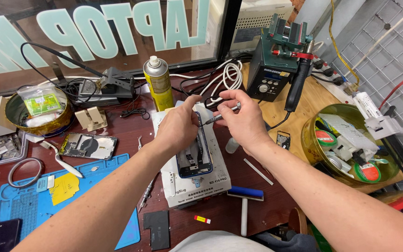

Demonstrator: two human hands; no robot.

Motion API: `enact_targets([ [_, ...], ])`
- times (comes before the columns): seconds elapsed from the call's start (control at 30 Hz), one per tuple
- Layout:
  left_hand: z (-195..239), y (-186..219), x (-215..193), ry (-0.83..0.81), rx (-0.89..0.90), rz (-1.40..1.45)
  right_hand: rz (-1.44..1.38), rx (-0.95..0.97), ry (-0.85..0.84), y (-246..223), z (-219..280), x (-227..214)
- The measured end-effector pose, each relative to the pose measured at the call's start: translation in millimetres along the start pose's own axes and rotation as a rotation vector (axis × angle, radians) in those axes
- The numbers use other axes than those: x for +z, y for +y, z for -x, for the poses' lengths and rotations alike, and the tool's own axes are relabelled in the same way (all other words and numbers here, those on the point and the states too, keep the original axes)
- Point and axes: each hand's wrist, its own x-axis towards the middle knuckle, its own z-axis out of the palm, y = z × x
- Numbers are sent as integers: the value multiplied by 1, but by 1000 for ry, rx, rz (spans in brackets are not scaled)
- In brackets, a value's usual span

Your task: The person uses a screwdriver to remove screws from a smartphone back cover, then uses tweezers to detach and reposition internal ribbon cables and components. The person also wipes the interior with a cloth and applies a liquid from a small bottle to the circuit board area.

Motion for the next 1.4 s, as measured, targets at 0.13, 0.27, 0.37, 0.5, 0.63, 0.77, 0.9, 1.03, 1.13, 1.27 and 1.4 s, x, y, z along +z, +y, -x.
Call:
enact_targets([
  [0.13, 1, 0, -1, 2, 13, 17, 1, 14, 4, -1, 1, -1],
  [0.27, 0, 1, 0, -7, 13, -10, 78, -43, -35, -10, 3, 0],
  [0.37, -1, 1, 1, -35, 5, -32, 238, -204, -119, -21, 7, 0],
  [0.5, -3, -1, 4, -20, 37, -8, 558, -550, -238, -35, 7, -3],
  [0.63, -4, -2, 4, -31, 11, 2, 629, -435, -285, -41, 2, -2],
  [0.77, -3, -2, 3, -31, -8, 3, 463, -415, -267, -39, 1, -2],
  [0.9, -4, 2, 3, -16, 14, 9, 406, -254, -235, -37, 3, -6],
  [1.03, -1, 4, 2, -20, 13, -34, 315, -169, -221, -35, 3, -8],
  [1.13, 2, 5, 3, 4, 60, -75, 307, -170, -218, -31, 3, -16],
  [1.27, 7, 6, 6, 24, 114, -158, 225, -149, -148, -26, 3, -25],
  [1.4, 9, 6, 8, 35, 188, -208, 170, -130, -87, -22, 4, -33],
])
